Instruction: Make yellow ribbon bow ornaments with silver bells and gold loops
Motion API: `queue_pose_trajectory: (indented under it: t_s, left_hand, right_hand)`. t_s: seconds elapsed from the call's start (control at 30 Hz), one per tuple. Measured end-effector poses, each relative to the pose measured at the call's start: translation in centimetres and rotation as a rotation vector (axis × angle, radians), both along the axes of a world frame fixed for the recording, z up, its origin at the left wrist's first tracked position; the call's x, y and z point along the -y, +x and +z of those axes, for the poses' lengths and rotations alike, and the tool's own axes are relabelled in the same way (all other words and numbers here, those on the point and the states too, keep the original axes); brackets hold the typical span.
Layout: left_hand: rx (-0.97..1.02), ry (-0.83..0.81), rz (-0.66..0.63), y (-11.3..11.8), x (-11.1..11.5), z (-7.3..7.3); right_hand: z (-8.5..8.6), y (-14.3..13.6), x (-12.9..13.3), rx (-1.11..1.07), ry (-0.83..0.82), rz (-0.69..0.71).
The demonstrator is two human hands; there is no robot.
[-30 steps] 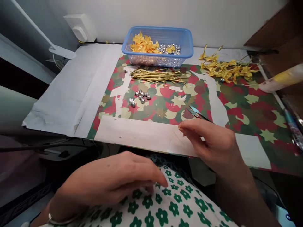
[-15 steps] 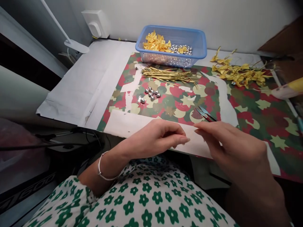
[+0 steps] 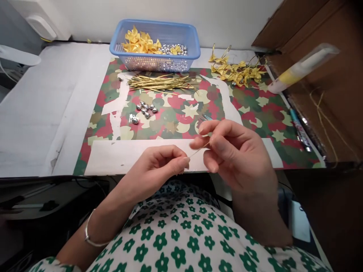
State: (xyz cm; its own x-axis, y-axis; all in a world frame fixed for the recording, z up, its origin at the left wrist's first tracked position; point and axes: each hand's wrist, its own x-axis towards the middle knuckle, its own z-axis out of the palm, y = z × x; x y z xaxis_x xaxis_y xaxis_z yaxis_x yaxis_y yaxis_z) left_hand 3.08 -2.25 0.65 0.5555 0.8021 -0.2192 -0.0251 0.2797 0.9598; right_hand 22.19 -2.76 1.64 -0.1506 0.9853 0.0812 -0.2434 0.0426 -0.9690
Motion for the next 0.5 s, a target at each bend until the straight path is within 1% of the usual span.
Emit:
queue_pose_trajectory:
  t_s: [0.07,0.13,0.17,0.27,0.33,0.43,0.5]
  left_hand:
    - [-0.013,-0.009,-0.009,0.2,0.2,-0.2]
    - [0.021,-0.042,0.002,-0.1,0.3,-0.4]
    - [0.074,-0.082,0.021,-0.3,0.3,-0.5]
    - [0.340,-0.295,0.097,-0.9,0.3,-0.7]
    - [0.506,-0.430,0.160,-0.8,0.2,-0.8]
    - [0.684,-0.586,0.267,0.1,0.3,-1.0]
    - [0.806,-0.771,0.364,0.9,0.4,-1.3]
  right_hand:
    - [0.1,-0.5,0.2,-0.096,-0.046,0.032]
    - [0.1,-0.7,0.1,-0.156,-0.027,0.034]
    - [0.0,-0.8,0.0,-0.172,-0.008,0.028]
    - [-0.4,-0.9,-0.3,-0.162,0.014,0.012]
    - [-0.6,-1.0,-0.5,-0.149,0.013,0.013]
    - [-0.9,-1.3,-0.5,-0.158,0.010,0.032]
    - [-1.2,-1.5,-0.5,-0.170,-0.033,0.039]
